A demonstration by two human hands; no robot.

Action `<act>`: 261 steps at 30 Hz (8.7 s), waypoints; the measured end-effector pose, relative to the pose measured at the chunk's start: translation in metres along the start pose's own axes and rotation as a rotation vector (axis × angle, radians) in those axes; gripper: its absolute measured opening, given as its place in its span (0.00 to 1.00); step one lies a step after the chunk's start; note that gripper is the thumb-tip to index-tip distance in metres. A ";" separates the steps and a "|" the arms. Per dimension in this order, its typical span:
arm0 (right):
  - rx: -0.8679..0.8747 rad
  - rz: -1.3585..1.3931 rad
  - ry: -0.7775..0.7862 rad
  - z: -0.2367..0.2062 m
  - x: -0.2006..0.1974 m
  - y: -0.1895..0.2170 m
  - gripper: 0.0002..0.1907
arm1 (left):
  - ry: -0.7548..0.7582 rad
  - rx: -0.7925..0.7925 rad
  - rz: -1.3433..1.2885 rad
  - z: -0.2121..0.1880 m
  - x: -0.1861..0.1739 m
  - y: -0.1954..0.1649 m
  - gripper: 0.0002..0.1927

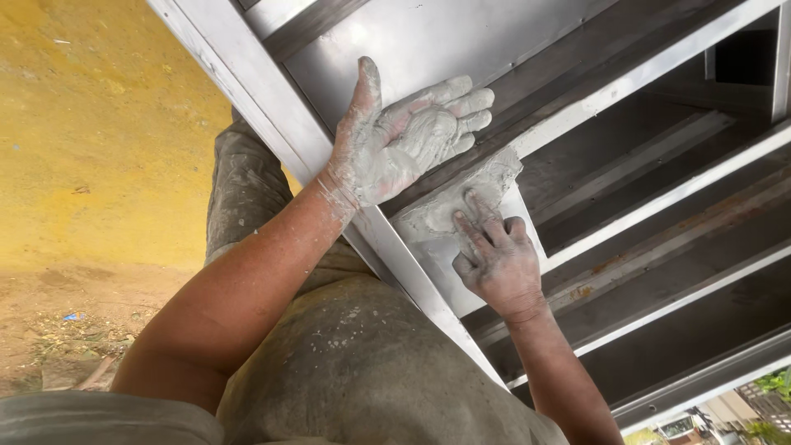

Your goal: The person applies patches of gray filler compound to the interior surfaces of stainless steel cabinet frames. They hold a flat trowel loaded with filler, spread it over spots and seams inside each compartment, and move between compartments of the cabinet applying filler to new areas.

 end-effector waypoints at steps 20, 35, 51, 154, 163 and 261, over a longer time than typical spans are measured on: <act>0.123 -0.119 0.090 0.009 -0.022 -0.037 0.28 | -0.028 -0.021 -0.107 0.003 -0.003 0.001 0.59; 0.351 -0.133 0.279 0.016 -0.043 -0.088 0.32 | -0.014 -0.020 -0.021 0.005 0.006 -0.005 0.60; 0.419 -0.153 0.397 0.037 -0.070 -0.138 0.33 | -0.050 -0.003 -0.080 0.009 0.016 -0.008 0.60; 0.693 0.049 0.014 -0.001 -0.133 -0.464 0.34 | 0.300 -0.864 0.161 0.333 -0.131 0.073 0.50; 0.668 -0.011 0.006 0.033 -0.128 -0.525 0.31 | 0.344 -0.841 0.165 0.343 -0.135 0.079 0.49; 0.401 0.855 -0.761 -0.044 -0.105 -0.354 0.33 | 0.011 -0.634 0.568 0.343 -0.187 0.072 0.51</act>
Point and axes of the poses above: each hand's wrist, its own z-axis towards the middle knuckle, its own x-axis out of the palm, y = z × x, the point moved 5 cm from there along z, towards the middle knuckle, and after that the axes turned 15 degrees about y, right-handed, at the moved point
